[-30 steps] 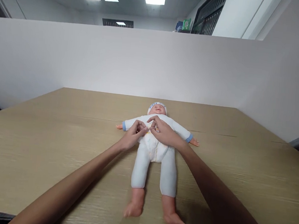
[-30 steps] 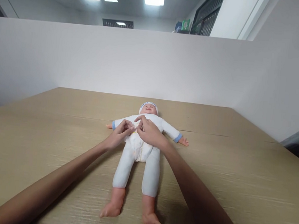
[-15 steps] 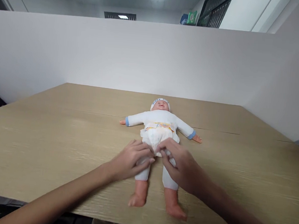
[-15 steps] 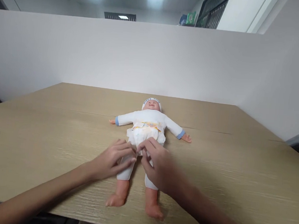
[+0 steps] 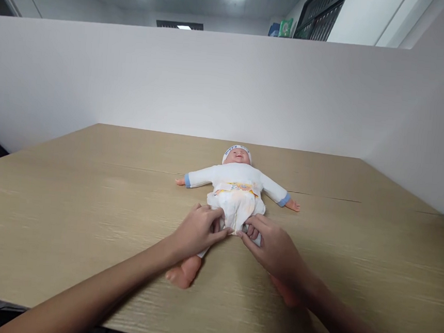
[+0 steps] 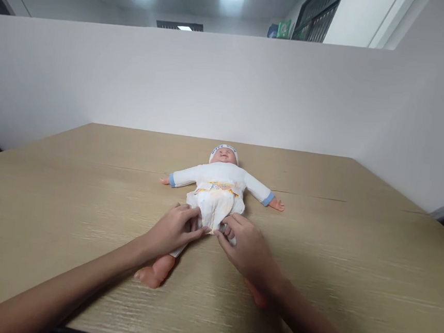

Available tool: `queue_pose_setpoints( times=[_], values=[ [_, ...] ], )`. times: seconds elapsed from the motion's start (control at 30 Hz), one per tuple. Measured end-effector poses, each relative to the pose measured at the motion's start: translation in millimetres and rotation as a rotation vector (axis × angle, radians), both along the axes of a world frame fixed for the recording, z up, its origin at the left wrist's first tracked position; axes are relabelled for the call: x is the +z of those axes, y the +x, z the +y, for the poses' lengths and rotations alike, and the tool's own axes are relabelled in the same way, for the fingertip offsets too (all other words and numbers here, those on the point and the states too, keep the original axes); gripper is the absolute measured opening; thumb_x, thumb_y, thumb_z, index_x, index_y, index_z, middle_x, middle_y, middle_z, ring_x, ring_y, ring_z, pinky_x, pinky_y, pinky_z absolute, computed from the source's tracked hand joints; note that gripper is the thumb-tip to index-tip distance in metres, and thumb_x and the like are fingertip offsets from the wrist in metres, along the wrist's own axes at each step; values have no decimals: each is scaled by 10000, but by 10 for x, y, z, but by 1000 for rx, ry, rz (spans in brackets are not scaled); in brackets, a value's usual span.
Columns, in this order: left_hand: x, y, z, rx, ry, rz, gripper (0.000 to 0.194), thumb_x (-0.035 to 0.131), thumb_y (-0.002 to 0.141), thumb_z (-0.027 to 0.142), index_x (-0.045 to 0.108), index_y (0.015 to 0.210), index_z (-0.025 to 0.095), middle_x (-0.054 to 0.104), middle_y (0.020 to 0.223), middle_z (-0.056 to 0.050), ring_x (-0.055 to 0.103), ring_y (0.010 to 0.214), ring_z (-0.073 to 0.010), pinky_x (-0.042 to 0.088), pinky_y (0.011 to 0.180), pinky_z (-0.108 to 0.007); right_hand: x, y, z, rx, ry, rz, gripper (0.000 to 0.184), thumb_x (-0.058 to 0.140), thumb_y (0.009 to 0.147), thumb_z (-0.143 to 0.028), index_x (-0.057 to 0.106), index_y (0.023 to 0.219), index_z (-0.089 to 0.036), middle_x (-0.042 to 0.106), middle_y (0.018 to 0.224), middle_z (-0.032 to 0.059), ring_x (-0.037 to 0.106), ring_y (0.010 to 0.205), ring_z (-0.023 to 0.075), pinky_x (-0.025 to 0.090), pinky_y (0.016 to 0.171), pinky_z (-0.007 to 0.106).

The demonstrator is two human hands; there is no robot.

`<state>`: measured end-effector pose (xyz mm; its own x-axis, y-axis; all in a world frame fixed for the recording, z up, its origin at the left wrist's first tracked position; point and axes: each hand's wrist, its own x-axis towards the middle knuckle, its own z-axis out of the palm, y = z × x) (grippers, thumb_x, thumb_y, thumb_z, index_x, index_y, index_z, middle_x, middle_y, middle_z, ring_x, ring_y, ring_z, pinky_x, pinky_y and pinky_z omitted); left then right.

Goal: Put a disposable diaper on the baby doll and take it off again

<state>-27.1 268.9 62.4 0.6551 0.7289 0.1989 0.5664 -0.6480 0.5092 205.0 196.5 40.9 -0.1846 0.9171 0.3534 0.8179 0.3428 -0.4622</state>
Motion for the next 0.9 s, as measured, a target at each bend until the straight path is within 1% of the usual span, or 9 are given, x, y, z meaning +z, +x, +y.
queue_pose_setpoints(
  times=[0.1,0.17,0.33,0.4,0.5,0.6,0.7,0.77,0.9],
  values=[
    [-26,-28,-2,-45,36,-15,371,734,1028,392,547,770,203,688,772,11,621,856,-222,372,855,-375,-49,-9,-71,-18,29,-8,50,644,1033,-262,685,1037,-232,705,1048,60,686,938,256,516,811,370],
    [-40,-58,-4,-72,63,-41,340,715,1036,355,554,781,199,694,805,12,621,874,-215,367,852,-372,-58,-33,-125,-18,32,13,100,634,1036,-254,687,1118,-232,710,1156,81,694,1042,276,546,887,397],
    [-55,-99,-20,-83,129,-157,162,685,1039,323,648,929,210,707,1151,-55,619,1045,-244,419,901,-383,-17,-123,-223,-3,12,93,148,613,1063,-293,668,1195,-254,704,1314,91,671,1229,291,558,1039,434],
    [-54,-98,-24,-89,118,-186,146,674,1040,312,646,934,217,710,1203,-55,597,1068,-254,431,929,-393,-4,-146,-238,-6,21,112,160,620,1061,-310,664,1205,-256,715,1331,93,665,1264,300,553,1064,446],
    [-50,-89,-15,-96,92,-183,179,664,1037,297,605,887,219,732,1115,-37,561,996,-250,426,920,-406,14,-156,-234,-24,23,141,180,628,1047,-328,656,1205,-247,747,1245,96,685,1199,307,563,1019,454],
    [-52,-78,2,-99,31,-192,191,663,1023,292,579,866,222,696,957,-23,541,939,-242,427,906,-402,44,-149,-201,-47,-48,155,159,625,1032,-351,656,1141,-240,746,1098,84,692,1068,298,561,915,436],
    [-70,-69,21,-36,-51,-267,143,722,960,295,598,946,226,649,981,-29,556,967,-243,446,883,-377,63,-137,-152,-96,-113,178,161,628,1009,-397,622,1020,-237,685,918,51,665,895,264,527,786,387],
    [-92,-63,35,6,-92,-320,199,755,918,295,589,1004,227,631,1024,-32,559,964,-235,449,858,-359,60,-128,-120,-144,-126,227,187,632,989,-418,595,1026,-239,641,843,21,635,791,234,494,717,355],
    [-152,-52,65,13,-229,-443,301,776,907,340,507,989,236,583,940,9,541,878,-193,445,806,-321,45,-78,-82,-225,-146,350,277,694,953,-452,571,1097,-249,705,851,-1,585,642,188,460,645,329]
  ],
)
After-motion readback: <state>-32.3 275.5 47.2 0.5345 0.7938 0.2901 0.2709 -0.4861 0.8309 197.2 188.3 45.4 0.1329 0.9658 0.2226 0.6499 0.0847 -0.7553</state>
